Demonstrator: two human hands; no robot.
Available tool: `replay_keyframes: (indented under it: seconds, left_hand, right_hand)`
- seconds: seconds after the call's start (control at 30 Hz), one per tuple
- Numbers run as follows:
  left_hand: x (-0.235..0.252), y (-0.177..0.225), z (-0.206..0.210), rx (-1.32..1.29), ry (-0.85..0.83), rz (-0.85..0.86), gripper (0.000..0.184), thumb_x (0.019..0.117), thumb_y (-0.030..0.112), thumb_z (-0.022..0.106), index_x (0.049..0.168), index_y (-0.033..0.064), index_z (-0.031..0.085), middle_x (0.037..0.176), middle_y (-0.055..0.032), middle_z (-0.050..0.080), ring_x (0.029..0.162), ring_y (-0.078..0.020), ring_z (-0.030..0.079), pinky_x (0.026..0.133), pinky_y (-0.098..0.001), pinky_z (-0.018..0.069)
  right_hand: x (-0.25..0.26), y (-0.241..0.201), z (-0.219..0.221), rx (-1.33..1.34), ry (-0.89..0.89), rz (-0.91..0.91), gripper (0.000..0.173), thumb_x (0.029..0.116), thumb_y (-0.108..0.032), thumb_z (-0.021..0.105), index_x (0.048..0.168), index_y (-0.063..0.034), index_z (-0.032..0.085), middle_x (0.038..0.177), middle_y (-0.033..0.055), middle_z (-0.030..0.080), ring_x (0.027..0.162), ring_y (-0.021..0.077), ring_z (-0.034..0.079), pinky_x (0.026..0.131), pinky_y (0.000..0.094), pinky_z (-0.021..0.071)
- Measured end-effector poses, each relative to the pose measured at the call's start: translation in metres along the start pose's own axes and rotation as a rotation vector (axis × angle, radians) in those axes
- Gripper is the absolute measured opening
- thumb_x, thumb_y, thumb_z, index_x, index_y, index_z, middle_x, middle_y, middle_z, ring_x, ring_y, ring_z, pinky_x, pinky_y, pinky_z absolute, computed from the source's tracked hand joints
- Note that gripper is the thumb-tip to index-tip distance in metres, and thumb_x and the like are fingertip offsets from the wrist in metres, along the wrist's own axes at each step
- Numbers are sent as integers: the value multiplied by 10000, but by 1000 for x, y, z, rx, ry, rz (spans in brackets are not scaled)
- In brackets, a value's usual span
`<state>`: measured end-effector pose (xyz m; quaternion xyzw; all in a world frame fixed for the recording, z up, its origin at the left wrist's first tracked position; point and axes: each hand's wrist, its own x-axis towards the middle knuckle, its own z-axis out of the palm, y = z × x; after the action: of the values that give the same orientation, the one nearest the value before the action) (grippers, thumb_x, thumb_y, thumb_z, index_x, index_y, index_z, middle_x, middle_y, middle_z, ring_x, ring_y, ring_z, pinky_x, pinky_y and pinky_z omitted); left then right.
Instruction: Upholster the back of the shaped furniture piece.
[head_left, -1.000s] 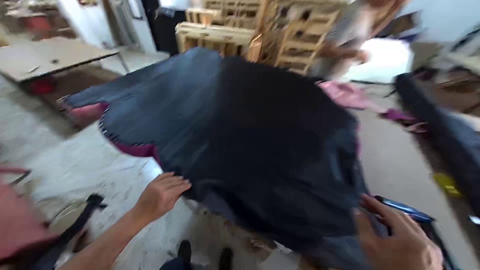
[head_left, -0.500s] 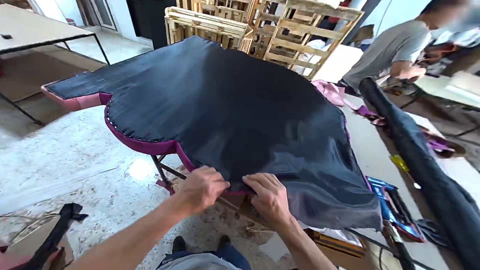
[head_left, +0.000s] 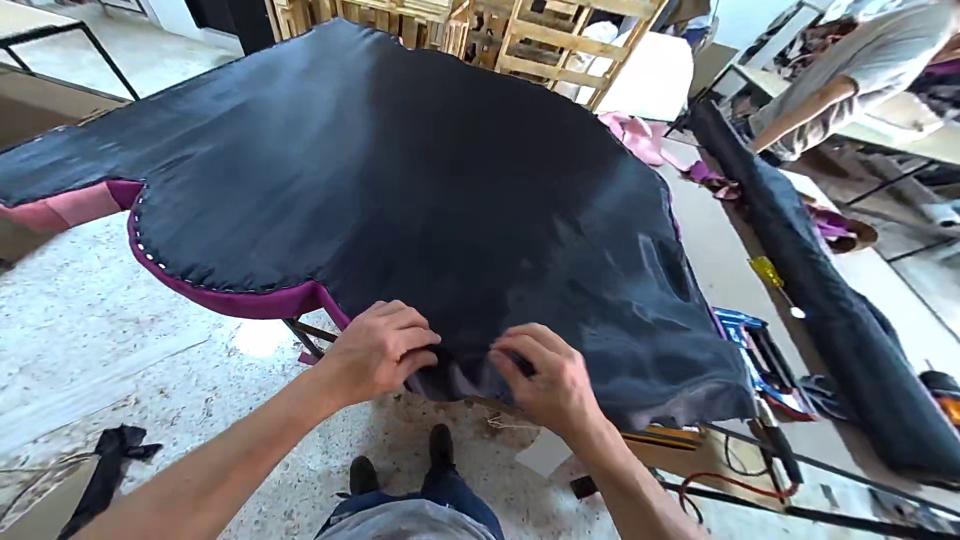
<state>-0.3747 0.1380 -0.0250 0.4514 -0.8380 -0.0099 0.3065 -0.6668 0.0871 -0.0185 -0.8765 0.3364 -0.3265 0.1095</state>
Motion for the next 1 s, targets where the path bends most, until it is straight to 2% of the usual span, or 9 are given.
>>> replay_keyframes:
  seconds: [0.13,0.3,0.37,0.5,0.6,0.73,0.8,0.9,1.0]
  left_hand:
    - [5,5,20,143,-260,86,366,926,468,693,1180,208,739,1141,14,708,1116,-175,656,957,-399,545]
    - [2,-1,28,12,-294,11,259,1003,354,618,1141,206,780,1087,8,703,1106,-170,640,949,-332,547]
    - [7,-6,22,-56,-314,-28,243,1023,331,593,1081,229,806,1040,50,718,1069,-122,642,935,-294,541]
    - [20,-1,12,60,-44,34,211,986,229,595,985,191,802,866,47,737,894,-118,698,806,-312,571]
    - [20,9,10,194,153,152,197,969,119,585,932,122,779,879,-5,730,930,-177,691,877,-363,556]
    - [-13,13,46,253,197,221,203,975,46,563,887,101,739,869,-28,716,905,-192,682,914,-376,549]
    - [-23,14,51,175,199,156,196,973,62,556,910,116,733,907,-21,723,949,-178,686,944,-358,548]
    - [-30,7,20,-6,240,-33,173,973,182,603,999,124,764,1003,-12,739,1049,-149,683,986,-359,550]
    - [-29,-18,-18,-24,87,-114,285,934,330,661,1130,154,769,1124,15,721,1144,-140,642,1012,-358,537]
  right_hand:
    - [3,10,19,-152,-260,-126,277,942,-385,697,1160,-221,748,1147,0,714,1098,188,675,880,395,589]
    - [7,18,25,-154,-278,-126,314,954,-421,673,1206,-251,753,1093,-13,718,1010,179,685,815,370,589]
    - [13,18,27,-122,-305,-132,257,965,-409,660,1126,-251,783,1048,-27,719,972,164,684,791,367,591]
    - [29,19,19,-160,-141,-256,192,982,-266,624,933,-181,789,898,-29,726,826,136,696,694,325,582]
    - [29,11,12,-235,15,-391,157,970,-163,628,978,-126,781,921,29,728,853,185,694,724,343,573]
    - [4,20,27,-232,-25,-507,156,971,-93,601,1025,-82,747,920,60,725,867,212,700,785,362,591]
    - [-1,24,33,-213,-44,-508,163,970,-84,588,1017,-72,743,912,66,722,859,217,698,780,357,589]
    - [2,24,30,-182,-72,-472,171,980,-94,572,1000,-80,741,916,58,720,877,213,696,788,346,588]
    - [7,26,28,-133,-63,-411,164,977,-126,595,984,-96,757,924,54,724,882,205,700,789,347,594]
